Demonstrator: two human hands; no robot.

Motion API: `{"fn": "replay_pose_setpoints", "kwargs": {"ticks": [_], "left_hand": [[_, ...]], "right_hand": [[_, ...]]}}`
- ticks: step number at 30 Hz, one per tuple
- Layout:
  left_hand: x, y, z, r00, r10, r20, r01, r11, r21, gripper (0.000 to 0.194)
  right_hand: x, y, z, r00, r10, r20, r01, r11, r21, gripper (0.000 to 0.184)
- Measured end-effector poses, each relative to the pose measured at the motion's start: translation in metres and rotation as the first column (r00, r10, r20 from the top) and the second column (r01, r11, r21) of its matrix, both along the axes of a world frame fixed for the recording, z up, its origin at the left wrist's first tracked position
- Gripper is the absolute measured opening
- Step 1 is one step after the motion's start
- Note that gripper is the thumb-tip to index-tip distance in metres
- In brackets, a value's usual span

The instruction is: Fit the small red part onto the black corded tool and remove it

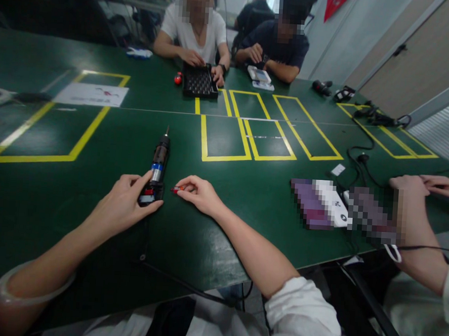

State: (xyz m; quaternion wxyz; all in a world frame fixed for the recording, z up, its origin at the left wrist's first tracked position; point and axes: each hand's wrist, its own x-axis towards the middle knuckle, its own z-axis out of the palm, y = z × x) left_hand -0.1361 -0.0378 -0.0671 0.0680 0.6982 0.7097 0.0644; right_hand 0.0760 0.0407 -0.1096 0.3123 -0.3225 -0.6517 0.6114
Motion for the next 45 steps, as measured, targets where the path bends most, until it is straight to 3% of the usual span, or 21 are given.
{"fn": "replay_pose_setpoints", "kwargs": {"ticks": [4, 7, 11, 15, 25, 32, 37, 45], "left_hand": [[0.002, -0.002, -0.001, 1.000, -0.003, 0.006, 0.003, 1.000, 0.000, 0.085], [0.003, -0.002, -0.002, 1.000, 0.000, 0.004, 0.000, 1.000, 0.008, 0.084], [0.009, -0.003, 0.000, 1.000, 0.003, 0.010, -0.003, 1.000, 0.013, 0.084], [0.016, -0.005, 0.002, 1.000, -0.007, -0.003, 0.007, 1.000, 0.014, 0.084], [0.020, -0.007, 0.001, 0.999, -0.009, -0.031, 0.010, 1.000, 0.026, 0.080], [0.021, -0.007, 0.001, 0.998, -0.027, -0.051, 0.029, 0.999, 0.030, 0.078], [0.020, -0.007, 0.002, 0.999, -0.026, -0.045, 0.027, 0.999, 0.023, 0.078], [0.022, -0.008, 0.007, 0.998, -0.007, -0.061, 0.007, 1.000, -0.004, 0.075]], "right_hand": [[0.000, 0.000, -0.003, 1.000, 0.007, -0.021, -0.006, 0.998, 0.058, 0.024], [-0.002, -0.003, -0.003, 1.000, 0.015, -0.006, -0.014, 0.984, 0.176, 0.019], [-0.006, -0.006, -0.001, 0.994, 0.014, 0.112, -0.056, 0.924, 0.378, 0.008], [-0.009, -0.008, 0.001, 0.971, 0.009, 0.240, -0.125, 0.873, 0.471, 0.006], [-0.013, -0.010, 0.000, 0.966, -0.003, 0.257, -0.140, 0.833, 0.535, 0.006], [-0.012, -0.010, -0.001, 0.957, -0.024, 0.289, -0.165, 0.775, 0.610, 0.009], [-0.011, -0.008, -0.002, 0.966, -0.002, 0.257, -0.164, 0.764, 0.624, 0.013], [-0.015, -0.016, -0.002, 0.966, -0.079, 0.245, -0.098, 0.766, 0.635, 0.016]]}}
